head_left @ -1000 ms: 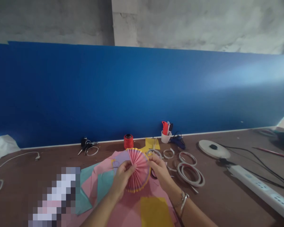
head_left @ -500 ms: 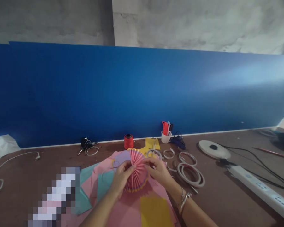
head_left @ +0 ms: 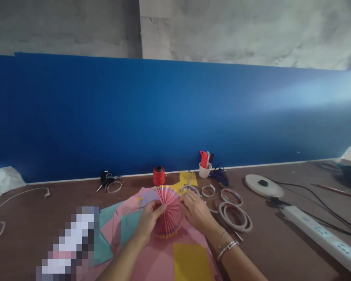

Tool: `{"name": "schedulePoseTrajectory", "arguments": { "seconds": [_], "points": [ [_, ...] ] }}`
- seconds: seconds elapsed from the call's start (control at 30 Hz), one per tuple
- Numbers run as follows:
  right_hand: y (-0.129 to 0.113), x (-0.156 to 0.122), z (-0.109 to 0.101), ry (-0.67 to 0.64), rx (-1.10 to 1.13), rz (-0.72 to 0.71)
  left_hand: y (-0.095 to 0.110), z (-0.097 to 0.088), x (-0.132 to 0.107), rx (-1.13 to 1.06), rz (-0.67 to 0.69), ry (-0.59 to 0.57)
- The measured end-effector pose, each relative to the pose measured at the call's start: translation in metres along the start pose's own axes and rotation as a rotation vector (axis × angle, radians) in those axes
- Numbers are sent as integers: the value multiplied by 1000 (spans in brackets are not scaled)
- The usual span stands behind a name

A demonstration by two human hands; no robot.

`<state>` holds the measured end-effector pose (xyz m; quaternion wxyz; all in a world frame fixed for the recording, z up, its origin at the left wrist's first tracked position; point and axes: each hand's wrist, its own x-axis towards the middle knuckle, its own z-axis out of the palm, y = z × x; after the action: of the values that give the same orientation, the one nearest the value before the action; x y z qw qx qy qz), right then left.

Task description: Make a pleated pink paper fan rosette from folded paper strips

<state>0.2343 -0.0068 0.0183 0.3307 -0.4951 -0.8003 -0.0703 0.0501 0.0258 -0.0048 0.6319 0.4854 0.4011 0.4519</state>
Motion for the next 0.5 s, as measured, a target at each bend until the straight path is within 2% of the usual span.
{"name": "schedulePoseTrajectory", "arguments": {
  "seconds": [0.13, 0.23, 0.37, 0.5],
  "points": [
    [8, -1, 2, 24, -20, 62, 0, -2, -1, -53, -20, 23],
    [17, -4, 5, 97, 92, 182, -1, -5, 1, -146, -29, 59],
    [12, -4, 12, 85, 533, 426, -2, -4, 1, -228, -32, 60],
    [1, -1, 22, -38, 890, 488, -2, 2, -3, -306, -12, -27]
  ]
}}
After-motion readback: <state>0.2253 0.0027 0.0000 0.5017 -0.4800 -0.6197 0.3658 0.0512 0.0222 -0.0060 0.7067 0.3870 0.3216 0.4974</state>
